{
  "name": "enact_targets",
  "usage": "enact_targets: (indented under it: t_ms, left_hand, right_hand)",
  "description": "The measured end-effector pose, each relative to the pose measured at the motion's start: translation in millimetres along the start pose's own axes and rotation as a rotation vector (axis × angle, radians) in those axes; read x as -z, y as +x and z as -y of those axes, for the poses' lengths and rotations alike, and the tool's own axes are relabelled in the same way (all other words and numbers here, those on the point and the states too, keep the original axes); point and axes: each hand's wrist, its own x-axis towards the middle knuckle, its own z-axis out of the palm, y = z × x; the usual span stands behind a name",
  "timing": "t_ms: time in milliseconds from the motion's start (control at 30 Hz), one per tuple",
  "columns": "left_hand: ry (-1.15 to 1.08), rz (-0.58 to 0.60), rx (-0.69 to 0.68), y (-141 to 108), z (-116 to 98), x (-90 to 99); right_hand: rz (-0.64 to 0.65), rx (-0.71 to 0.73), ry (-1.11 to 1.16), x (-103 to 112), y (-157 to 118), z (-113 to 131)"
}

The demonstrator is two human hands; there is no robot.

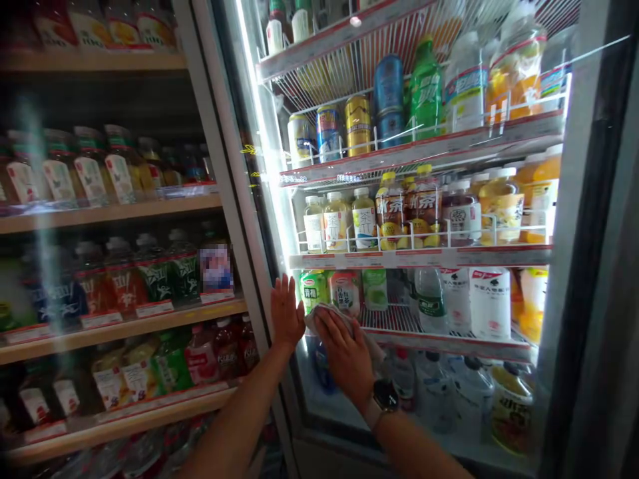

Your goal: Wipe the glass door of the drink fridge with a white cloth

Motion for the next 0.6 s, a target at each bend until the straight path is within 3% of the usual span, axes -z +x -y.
enact_targets:
  t_ms: [133, 233, 333, 600]
  left_hand:
    - [-0.014, 0.027, -0.001, -1, 2, 0.0]
    - [-0.002, 0.045, 0.007, -1, 2, -0.2]
    - [0.01, 0.039, 0.004, -2, 2, -0.5]
    - [0.003, 0.024, 0.019, -2, 0, 0.1]
  right_hand:
    - [-0.009, -0.021, 0.031, 16, 44, -2]
    - [-0.009, -0.043, 0.052, 20, 58, 0]
    - [-0.027, -0.053, 0.052, 14, 48, 4]
    - [0.012, -0.07, 0.018, -9, -15, 11]
